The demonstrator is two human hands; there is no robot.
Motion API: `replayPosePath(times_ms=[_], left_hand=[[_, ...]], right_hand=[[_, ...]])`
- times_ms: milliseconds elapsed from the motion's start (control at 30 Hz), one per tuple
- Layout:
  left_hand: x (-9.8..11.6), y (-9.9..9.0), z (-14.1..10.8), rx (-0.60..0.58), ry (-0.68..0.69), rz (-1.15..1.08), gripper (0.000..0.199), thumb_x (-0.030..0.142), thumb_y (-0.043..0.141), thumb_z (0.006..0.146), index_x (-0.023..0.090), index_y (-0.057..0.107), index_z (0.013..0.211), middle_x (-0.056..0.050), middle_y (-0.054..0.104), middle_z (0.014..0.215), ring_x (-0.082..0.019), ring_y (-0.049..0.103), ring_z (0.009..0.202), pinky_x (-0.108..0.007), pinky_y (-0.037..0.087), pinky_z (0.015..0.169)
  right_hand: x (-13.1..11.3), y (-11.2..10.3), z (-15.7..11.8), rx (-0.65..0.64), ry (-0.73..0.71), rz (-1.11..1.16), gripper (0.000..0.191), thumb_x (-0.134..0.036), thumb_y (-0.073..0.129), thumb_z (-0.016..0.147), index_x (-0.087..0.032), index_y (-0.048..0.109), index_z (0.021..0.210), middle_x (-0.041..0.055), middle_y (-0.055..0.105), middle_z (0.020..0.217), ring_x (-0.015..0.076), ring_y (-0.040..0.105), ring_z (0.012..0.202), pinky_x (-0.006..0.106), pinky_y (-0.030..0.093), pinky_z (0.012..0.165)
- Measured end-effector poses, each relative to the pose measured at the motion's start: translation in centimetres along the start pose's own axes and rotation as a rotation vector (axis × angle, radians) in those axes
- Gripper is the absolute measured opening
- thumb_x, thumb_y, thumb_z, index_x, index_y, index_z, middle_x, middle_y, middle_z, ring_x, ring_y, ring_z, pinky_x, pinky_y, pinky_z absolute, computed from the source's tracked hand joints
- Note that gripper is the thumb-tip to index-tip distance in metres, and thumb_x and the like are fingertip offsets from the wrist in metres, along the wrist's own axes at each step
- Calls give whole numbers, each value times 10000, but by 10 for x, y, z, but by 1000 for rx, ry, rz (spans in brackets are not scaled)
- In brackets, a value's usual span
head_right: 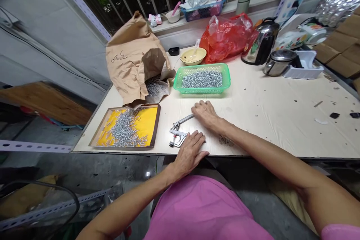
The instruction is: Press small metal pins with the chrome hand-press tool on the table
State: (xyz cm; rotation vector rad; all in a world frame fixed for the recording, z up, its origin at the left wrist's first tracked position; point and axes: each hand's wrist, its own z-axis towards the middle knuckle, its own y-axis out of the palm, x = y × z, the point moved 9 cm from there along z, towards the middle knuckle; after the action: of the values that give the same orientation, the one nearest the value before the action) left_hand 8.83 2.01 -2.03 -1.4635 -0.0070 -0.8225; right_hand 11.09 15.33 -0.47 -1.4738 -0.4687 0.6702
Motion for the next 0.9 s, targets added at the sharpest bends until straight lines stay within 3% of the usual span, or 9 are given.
replayPosePath(times_ms=[100, 200, 333, 400, 533, 600, 667, 800, 900], left_hand=[[-3, 3, -2, 13, 7, -39, 466, 379, 517, 895, 136, 470, 1289, -159, 537, 1319, -290, 408, 1315, -509, 320, 1094], [-8, 11, -5, 2, -38, -65, 403, 377, 493, 901, 125, 547, 1210, -165, 615, 1196, -310, 539, 1179, -480, 420, 1008], [-12, 26, -10, -42, -80, -81, 359, 380, 478, 905, 139, 598, 1143, -148, 670, 1070, -317, 623, 1030, -456, 485, 909], [-11, 25, -11, -19, -71, -78, 396, 389, 490, 897, 124, 572, 1180, -157, 652, 1111, -314, 604, 1063, -447, 474, 934], [-11, -3, -15, 40, 16, -48, 424, 360, 519, 889, 154, 508, 1259, -144, 553, 1275, -279, 479, 1227, -411, 421, 1020], [-28, -36, -23, 106, -36, 35, 348, 305, 499, 903, 188, 534, 1229, -129, 530, 1293, -260, 445, 1245, -416, 414, 1021], [-62, -80, -36, 213, -217, 171, 271, 231, 454, 919, 202, 588, 1153, -119, 566, 1210, -240, 490, 1152, -411, 445, 962], [-137, -147, -69, 194, -580, 518, 261, 201, 428, 918, 179, 664, 1028, -114, 607, 957, -248, 507, 939, -394, 461, 809], [-175, -163, -85, 61, -674, 647, 259, 193, 437, 901, 174, 693, 932, -117, 597, 907, -257, 486, 925, -377, 439, 769]], right_hand=[[-66, -5, -3, -29, -328, 64, 119, -258, 554, 890, -232, 665, 919, 54, 614, 950, 214, 441, 903, 332, 244, 694], [-119, 2, -10, -80, -585, 96, 104, -235, 589, 865, -228, 668, 798, 44, 604, 908, 210, 421, 898, 331, 250, 681], [-149, 17, -5, -47, -701, 85, 157, -167, 556, 868, -186, 632, 731, 50, 605, 834, 199, 431, 853, 331, 274, 691], [-153, 9, 1, 39, -687, 132, 156, -160, 511, 893, -185, 632, 798, 44, 615, 820, 192, 451, 822, 328, 293, 698], [-121, -51, 14, 332, -482, 266, 238, -193, 393, 950, -169, 626, 905, 64, 633, 831, 187, 497, 805, 319, 351, 742], [-84, -86, 20, 467, -346, 292, 255, -238, 384, 956, -166, 626, 919, 84, 639, 857, 204, 519, 847, 334, 378, 796], [-40, -108, 27, 527, -229, 247, 258, -253, 382, 951, -172, 628, 956, 99, 644, 909, 230, 532, 904, 361, 392, 824], [34, -114, 35, 578, 5, 63, 341, -284, 409, 921, -163, 563, 1200, 137, 629, 971, 289, 544, 933, 428, 405, 793], [39, -95, 23, 530, 30, 20, 432, -306, 428, 914, -158, 474, 1318, 130, 613, 958, 282, 553, 899, 411, 422, 754]])
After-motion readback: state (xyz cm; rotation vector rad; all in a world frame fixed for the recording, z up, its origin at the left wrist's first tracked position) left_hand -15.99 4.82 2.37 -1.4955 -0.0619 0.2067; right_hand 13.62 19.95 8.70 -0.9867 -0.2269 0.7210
